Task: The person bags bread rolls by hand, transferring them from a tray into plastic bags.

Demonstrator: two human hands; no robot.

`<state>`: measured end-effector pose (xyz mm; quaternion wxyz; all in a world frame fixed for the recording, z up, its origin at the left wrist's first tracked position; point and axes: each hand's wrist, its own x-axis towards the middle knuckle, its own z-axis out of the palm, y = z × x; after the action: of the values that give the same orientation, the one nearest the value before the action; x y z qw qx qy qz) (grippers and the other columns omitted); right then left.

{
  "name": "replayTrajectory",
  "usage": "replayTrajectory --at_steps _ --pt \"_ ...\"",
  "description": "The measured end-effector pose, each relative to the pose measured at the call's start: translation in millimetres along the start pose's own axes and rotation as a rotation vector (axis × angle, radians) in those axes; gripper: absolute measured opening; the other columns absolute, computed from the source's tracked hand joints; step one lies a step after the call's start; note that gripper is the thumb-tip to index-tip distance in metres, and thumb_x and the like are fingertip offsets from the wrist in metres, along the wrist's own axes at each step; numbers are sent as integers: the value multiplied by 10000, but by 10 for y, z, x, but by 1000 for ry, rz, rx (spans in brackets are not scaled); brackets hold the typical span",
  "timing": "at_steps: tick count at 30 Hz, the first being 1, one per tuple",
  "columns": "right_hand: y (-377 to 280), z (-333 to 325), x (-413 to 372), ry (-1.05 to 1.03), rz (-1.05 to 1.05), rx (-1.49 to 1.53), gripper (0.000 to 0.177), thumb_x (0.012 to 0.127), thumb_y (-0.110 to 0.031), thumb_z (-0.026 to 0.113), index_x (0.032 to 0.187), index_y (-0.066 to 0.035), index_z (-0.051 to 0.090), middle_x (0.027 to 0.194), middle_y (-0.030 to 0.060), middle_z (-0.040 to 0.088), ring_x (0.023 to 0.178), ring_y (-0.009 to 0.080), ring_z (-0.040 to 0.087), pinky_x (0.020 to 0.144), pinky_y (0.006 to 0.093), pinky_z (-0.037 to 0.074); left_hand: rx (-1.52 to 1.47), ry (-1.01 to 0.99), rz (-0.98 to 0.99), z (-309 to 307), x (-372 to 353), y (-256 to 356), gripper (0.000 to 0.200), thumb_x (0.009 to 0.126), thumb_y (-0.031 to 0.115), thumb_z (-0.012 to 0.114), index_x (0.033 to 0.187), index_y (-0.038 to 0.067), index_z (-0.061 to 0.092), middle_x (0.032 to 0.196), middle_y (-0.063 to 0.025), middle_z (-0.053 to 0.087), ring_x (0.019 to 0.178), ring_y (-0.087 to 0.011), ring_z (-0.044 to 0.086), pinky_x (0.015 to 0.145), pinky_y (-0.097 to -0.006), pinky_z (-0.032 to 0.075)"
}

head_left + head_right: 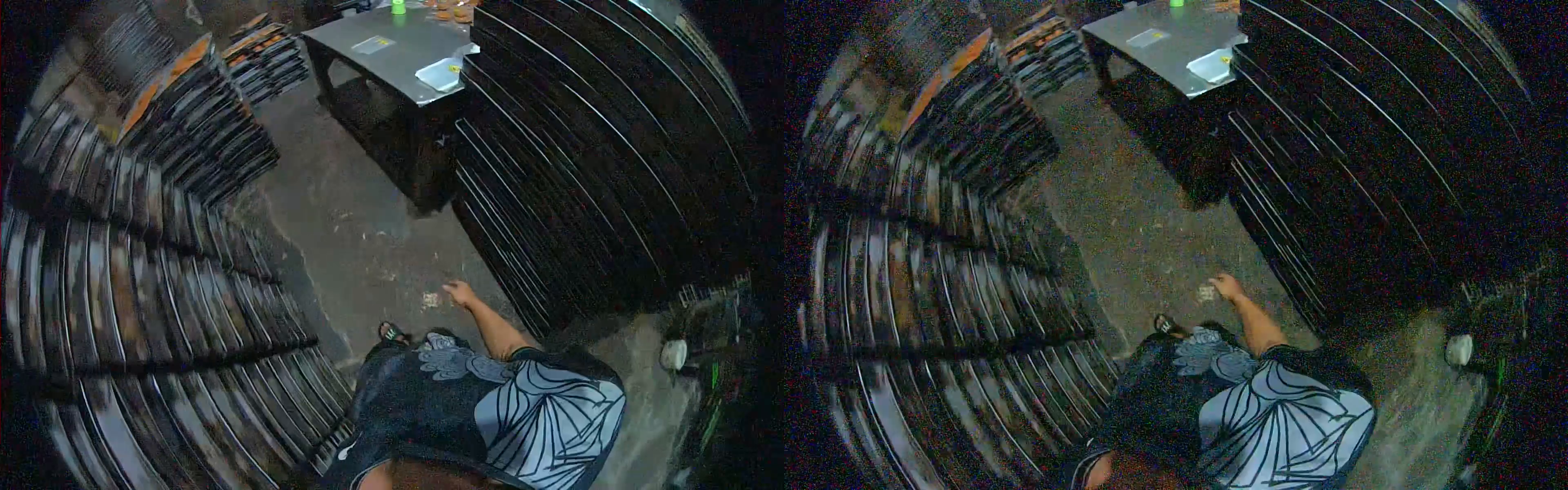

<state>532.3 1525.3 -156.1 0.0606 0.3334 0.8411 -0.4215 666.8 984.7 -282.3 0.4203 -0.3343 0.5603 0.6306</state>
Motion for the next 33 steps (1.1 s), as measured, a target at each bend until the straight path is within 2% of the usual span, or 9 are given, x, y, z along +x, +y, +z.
replayTrajectory --at_steps 7,12,14,16,18,19,22,27,33 --pt "325 -544 466 10 661 174 276 782 -237 547 828 34 570 630 116 558 502 214 520 452 341 407 107 -279 329 245 721 2813 309 878 348 387 776 69 470 725 -54 518 506 -128 456 405 -263 335" --pt "-327 -1203 2021 301 89 -59 336 726 -286 563 784 45 576 692 183 591 556 256 582 527 364 444 -168 41 628 1190 908 4948 292 862 327 435 737 64 466 659 -38 499 498 -136 438 408 -264 342" --pt "-1543 -1924 1870 405 111 -60 350 713 -291 580 900 6 572 830 232 579 827 348 560 697 397 427 -247 12 651 1312 856 5201 298 856 330 447 729 61 461 631 -34 487 498 -138 434 409 -264 342" --pt "-2203 -2397 2286 746 -59 -144 340 732 -255 570 931 20 561 813 248 565 800 383 546 684 402 428 -121 -141 251 1191 1158 5215 306 848 353 454 745 65 463 596 -38 474 498 -149 441 417 -274 347" --pt "-2820 -2884 2636 886 -163 -85 311 742 -257 559 833 41 563 683 211 556 697 377 548 623 411 427 -73 14 29 1286 1268 5170 354 825 410 468 733 68 473 566 -49 485 469 -167 455 388 -301 353" --pt "-2976 -3095 2890 946 -138 -84 320 745 -266 559 830 43 559 685 217 550 691 379 541 633 412 427 27 -10 219 1530 1051 5221 385 828 420 447 681 65 474 557 -60 483 455 -170 452 390 -294 351" --pt "-2887 -3452 3358 1243 -45 -156 378 749 -291 566 875 64 535 814 248 545 771 384 520 702 415 420 164 -105 46 1438 927 5016 401 833 421 432 667 58 471 541 -62 473 451 -171 448 387 -293 344" --pt "-2890 -3805 3243 1108 549 -266 681 665 -373 663 1116 52 380 1066 245 474 968 388 484 818 426 415 254 -172 -79 1211 983 5039 429 841 423 408 643 47 466 514 -66 454 446 -172 442 383 -290 334" --pt "-2561 -4027 3123 1142 930 -240 642 558 -347 741 1019 -3 456 1046 204 513 958 356 515 788 462 421 139 -245 -56 1130 1483 6115 465 852 424 378 615 32 460 481 -70 433 439 -172 435 378 -287 321"
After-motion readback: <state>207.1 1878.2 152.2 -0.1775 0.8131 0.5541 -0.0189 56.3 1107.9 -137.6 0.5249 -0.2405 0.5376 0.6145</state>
